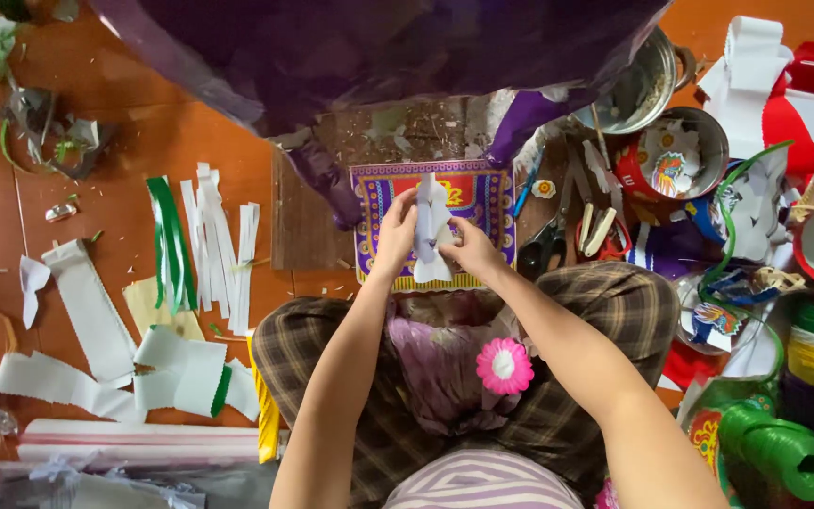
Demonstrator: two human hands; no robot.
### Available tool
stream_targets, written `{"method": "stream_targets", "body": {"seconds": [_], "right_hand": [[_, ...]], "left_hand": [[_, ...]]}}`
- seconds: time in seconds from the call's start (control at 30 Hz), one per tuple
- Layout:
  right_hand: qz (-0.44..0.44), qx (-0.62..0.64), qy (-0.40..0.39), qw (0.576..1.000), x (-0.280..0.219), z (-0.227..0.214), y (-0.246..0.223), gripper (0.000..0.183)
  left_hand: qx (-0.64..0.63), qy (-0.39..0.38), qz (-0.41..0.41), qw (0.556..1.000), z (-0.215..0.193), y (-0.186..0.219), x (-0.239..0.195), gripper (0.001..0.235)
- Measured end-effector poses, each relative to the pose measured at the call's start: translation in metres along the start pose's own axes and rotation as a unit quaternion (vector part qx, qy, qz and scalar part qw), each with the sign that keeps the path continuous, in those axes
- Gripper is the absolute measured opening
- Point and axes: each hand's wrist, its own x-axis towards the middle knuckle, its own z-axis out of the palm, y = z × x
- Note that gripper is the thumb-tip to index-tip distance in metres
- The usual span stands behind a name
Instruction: Decorating a horse-shaped paper craft with colorful paper strips and stickers
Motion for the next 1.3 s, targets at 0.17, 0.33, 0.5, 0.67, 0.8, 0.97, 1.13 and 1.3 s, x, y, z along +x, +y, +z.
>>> {"method": "stream_targets", "body": {"seconds": [0.17,0.33,0.5,0.67,0.8,0.97,1.13,1.3], "right_hand": [[0.000,-0.015,-0.011,1.000,0.022,-0.004,0.018,0.059],[-0.005,-0.106,0.001,0.994,0.017,-0.008,0.013,0.065],[-0.011,-0.069,0.005,0.998,0.014,-0.005,0.008,0.059],[-0.030,-0.145,0.020,0.989,-0.002,-0.009,-0.010,0.053],[0.011,-0.273,0.053,0.960,-0.019,-0.014,-0.028,0.058],[-0.105,-0.369,0.069,0.921,-0.036,-0.009,-0.051,0.027],[-0.339,-0.431,0.028,0.836,-0.038,0.006,-0.019,0.008],[-0.318,-0.519,-0.097,0.788,-0.022,0.006,0.033,0.033]], "left_hand": [[0.292,-0.013,0.179,0.939,0.000,-0.016,0.009,0.041],[0.490,-0.050,0.304,0.816,0.009,-0.028,0.022,0.046],[0.545,-0.060,0.323,0.772,0.009,-0.039,0.032,0.051],[0.555,-0.103,0.281,0.776,0.011,-0.033,0.032,0.056],[0.601,-0.157,0.216,0.753,0.012,-0.022,0.029,0.064],[0.633,-0.156,0.211,0.728,0.014,-0.052,0.039,0.071],[0.638,-0.150,0.207,0.726,0.015,-0.049,0.035,0.075],[0.630,-0.154,0.195,0.736,0.016,-0.040,0.034,0.068]]}}
